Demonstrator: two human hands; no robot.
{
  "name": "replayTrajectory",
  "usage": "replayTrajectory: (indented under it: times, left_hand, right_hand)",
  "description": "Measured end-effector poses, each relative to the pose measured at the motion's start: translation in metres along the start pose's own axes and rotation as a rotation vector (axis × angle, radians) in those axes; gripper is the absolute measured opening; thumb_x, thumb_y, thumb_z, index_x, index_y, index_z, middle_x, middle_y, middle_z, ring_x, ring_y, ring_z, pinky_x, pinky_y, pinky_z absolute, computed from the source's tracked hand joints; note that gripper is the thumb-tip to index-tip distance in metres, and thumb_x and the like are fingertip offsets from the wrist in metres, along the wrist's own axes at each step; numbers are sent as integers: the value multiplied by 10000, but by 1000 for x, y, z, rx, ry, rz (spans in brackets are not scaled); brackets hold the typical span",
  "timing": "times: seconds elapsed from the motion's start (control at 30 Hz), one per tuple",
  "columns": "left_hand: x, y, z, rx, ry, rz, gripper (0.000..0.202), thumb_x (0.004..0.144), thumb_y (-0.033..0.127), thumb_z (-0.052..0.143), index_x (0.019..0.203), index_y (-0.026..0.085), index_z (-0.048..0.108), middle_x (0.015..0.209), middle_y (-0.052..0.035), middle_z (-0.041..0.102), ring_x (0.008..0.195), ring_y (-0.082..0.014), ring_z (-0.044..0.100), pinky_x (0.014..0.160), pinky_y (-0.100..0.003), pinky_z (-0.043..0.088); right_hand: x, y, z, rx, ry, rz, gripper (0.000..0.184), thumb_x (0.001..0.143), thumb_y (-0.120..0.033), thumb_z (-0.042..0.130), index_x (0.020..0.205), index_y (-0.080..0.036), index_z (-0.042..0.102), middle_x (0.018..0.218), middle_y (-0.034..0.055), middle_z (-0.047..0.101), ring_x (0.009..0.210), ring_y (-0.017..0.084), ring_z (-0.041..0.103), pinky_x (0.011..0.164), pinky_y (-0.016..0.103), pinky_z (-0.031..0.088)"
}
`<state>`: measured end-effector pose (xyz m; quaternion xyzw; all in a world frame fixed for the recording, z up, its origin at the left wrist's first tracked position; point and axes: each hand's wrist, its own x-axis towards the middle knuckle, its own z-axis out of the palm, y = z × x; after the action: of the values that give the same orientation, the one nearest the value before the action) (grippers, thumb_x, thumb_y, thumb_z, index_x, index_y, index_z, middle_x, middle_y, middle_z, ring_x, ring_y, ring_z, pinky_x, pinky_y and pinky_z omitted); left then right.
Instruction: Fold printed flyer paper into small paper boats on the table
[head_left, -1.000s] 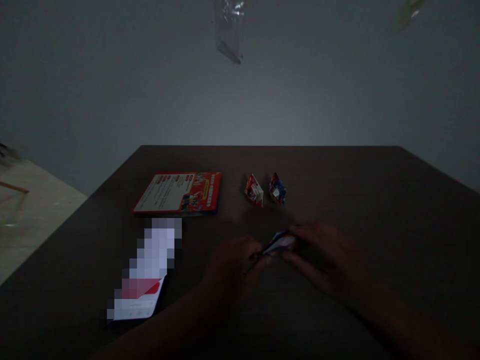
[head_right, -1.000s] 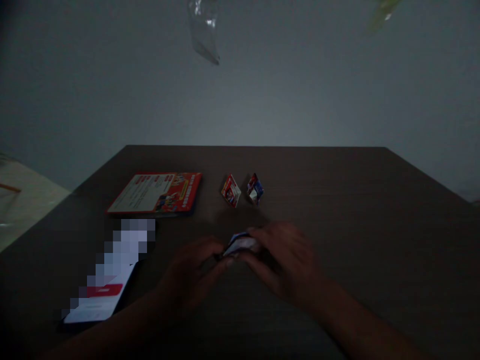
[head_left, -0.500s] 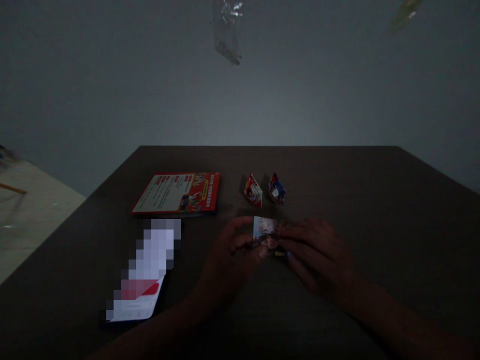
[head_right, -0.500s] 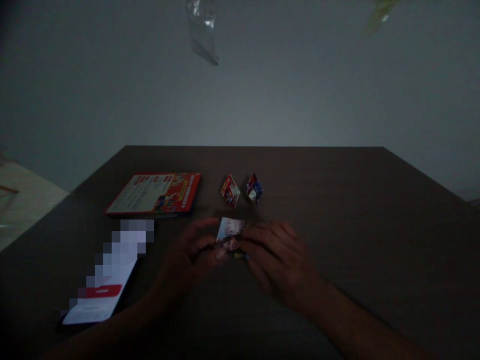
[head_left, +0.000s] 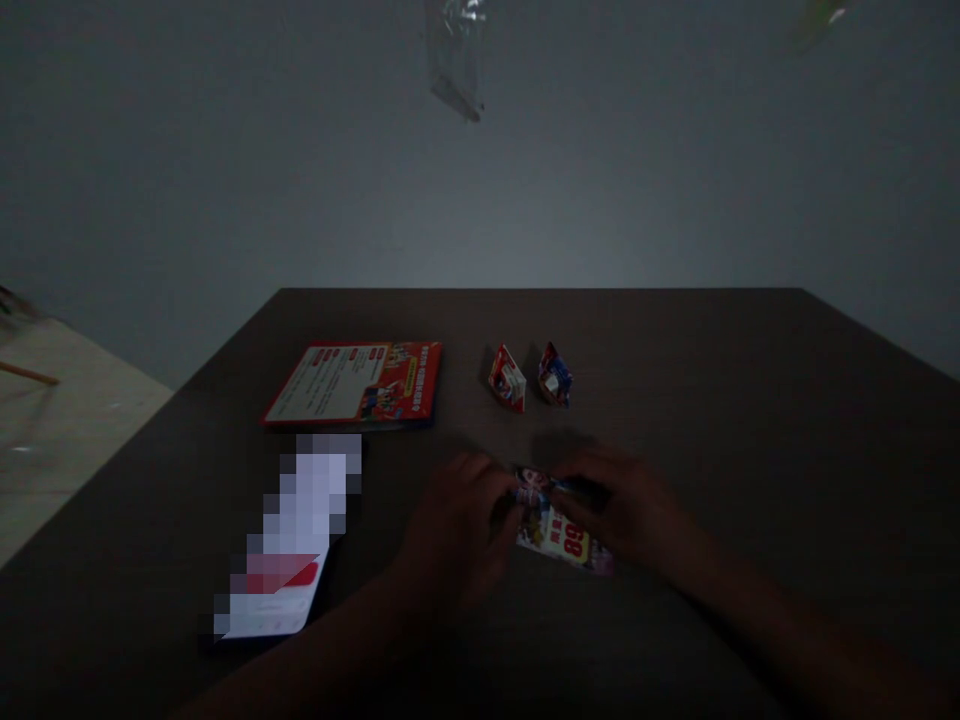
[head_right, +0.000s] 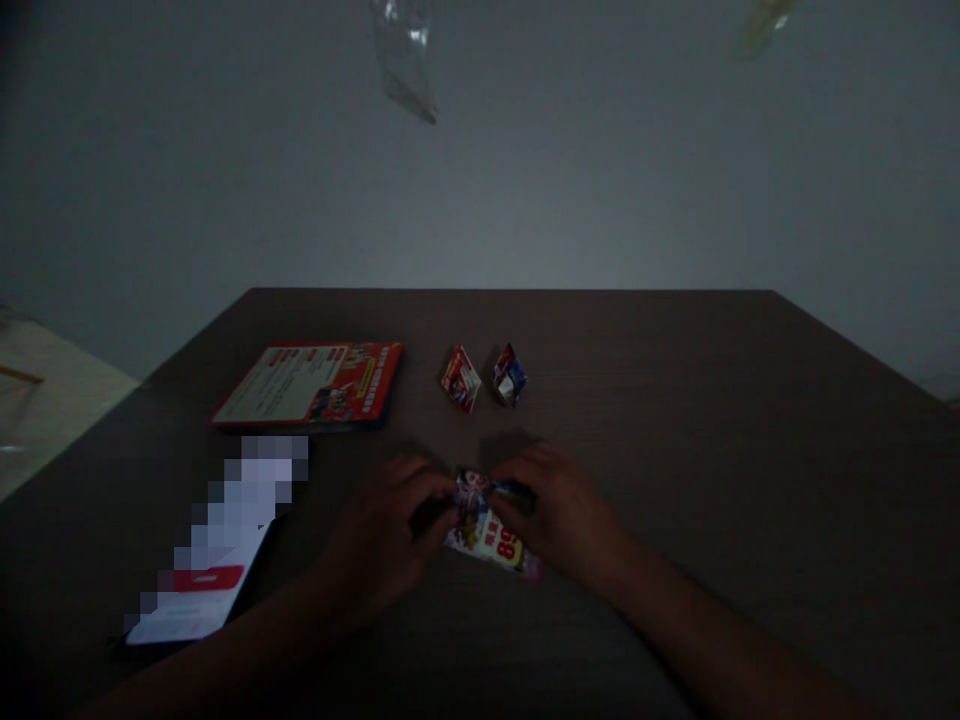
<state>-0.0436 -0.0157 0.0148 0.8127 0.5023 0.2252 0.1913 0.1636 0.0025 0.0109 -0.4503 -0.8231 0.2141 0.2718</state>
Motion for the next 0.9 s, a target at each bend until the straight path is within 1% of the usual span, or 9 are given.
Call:
replayTrajectory:
  times: [0.07,0.13,0.27,0.33,0.4,0.43,0.53,0.67,0.9]
  left_hand:
    - [0,0,0,69,-41,53,137,832,201,550,950,186,617,958,-54,592,921,-210,521,832,-369,426]
    - [-1,1,-2,105,-61,67,158,855,203,521,985,191,611,978,-56,587,929,-212,515,845,-381,426]
    - [0,3,-6,152,-89,134,198,868,180,491,1036,191,595,1058,-61,587,963,-218,509,867,-398,422]
    - [0,4,-7,175,-115,176,195,879,184,479,1036,188,595,1068,-58,594,973,-218,506,871,-397,420]
    - [-1,5,-6,206,-141,202,202,895,185,458,1044,182,595,1064,-56,604,974,-218,507,868,-396,420]
    - [-1,5,-5,226,-149,210,218,901,176,444,1062,176,590,1066,-57,607,972,-218,509,865,-397,422]
    - [-2,6,-2,292,-164,236,255,901,142,428,1110,147,574,1102,-68,606,993,-224,509,862,-402,428]
    - [-4,6,1,348,-166,274,221,894,142,458,1069,145,593,1119,-68,606,1012,-225,511,857,-391,429]
    - [-6,3,0,420,-186,323,227,882,107,456,1057,143,597,1153,-67,613,1004,-229,525,853,-395,422]
  right_hand:
    - [0,3,0,-126,-9,-82,103,824,-224,627,913,-186,664,879,54,683,849,203,612,759,377,493]
    - [0,4,0,-202,-7,-125,102,841,-227,614,923,-186,659,910,61,679,869,203,600,779,384,480]
    - [-5,-1,1,-257,-31,-217,141,877,-213,566,987,-185,649,974,65,676,906,196,599,822,385,474]
    - [-7,-7,1,-272,-54,-263,181,893,-226,544,1041,-189,641,1017,67,675,942,200,596,850,393,474]
    - [-9,-14,2,-293,-91,-294,193,901,-239,531,1050,-191,642,1064,72,670,971,207,591,867,398,478]
    - [-10,-17,3,-308,-124,-303,189,905,-245,524,1038,-194,647,1090,69,665,979,210,590,878,405,476]
    - [-13,-22,6,-348,-161,-336,216,922,-255,485,1036,-174,650,1114,72,658,1009,225,581,890,408,481]
    - [-15,-24,11,-376,-173,-336,246,935,-258,453,1031,-154,654,1136,79,648,1007,228,578,885,405,494]
    - [-14,-23,12,-372,-173,-317,222,924,-255,479,1031,-170,655,1146,71,648,983,210,584,873,387,499]
